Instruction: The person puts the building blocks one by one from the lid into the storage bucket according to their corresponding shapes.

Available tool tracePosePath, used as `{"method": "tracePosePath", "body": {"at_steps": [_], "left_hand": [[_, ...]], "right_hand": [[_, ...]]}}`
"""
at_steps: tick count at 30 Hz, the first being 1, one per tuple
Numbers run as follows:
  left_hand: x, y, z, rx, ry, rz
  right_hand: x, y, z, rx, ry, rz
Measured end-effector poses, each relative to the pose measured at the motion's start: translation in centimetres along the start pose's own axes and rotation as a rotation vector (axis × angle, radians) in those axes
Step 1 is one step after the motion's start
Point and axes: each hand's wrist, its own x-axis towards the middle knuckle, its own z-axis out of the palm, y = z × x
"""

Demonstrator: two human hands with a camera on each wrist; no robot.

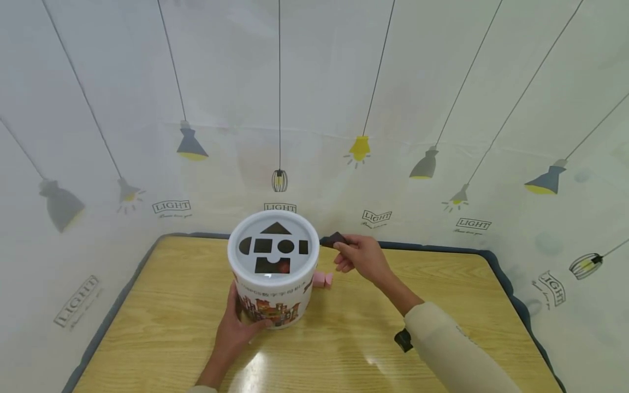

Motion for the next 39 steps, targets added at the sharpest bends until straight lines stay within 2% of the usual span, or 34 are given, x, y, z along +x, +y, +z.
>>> {"method": "tracePosePath", "body": {"at_steps": [10, 23, 31, 32, 38, 39], "left_hand": [[0.2, -0.1, -0.1, 0.013, -0.005, -0.002], [0.3, -0.3, 0.0, 0.045, -0.007, -0.008], [0.4, -0.3, -0.1, 0.041, -0.005, -0.004], [0.2, 0.2, -0.1, 0.035, -0.010, -0.007], [0.1, 0.1, -0.1, 0.017, -0.011, -0.005], [0.3, -0.4, 0.0, 0.018, -0.008, -0.003]], "right_hand": [[-0.1, -1.8, -0.2, -0.012, 0.005, -0.022], [-0.3, -2.5, 0.2, 0.019, 0.026, -0.094], [-0.4, -3.5, 1.2, -0.003, 0.023, -0.076], [-0.4, -3.6, 1.3, -0.005, 0.021, -0.077], [-0.2, -4.2, 1.8, 0.005, 0.002, -0.092], [-0.2, -4.3, 1.9, 0.004, -0.001, -0.090]]}}
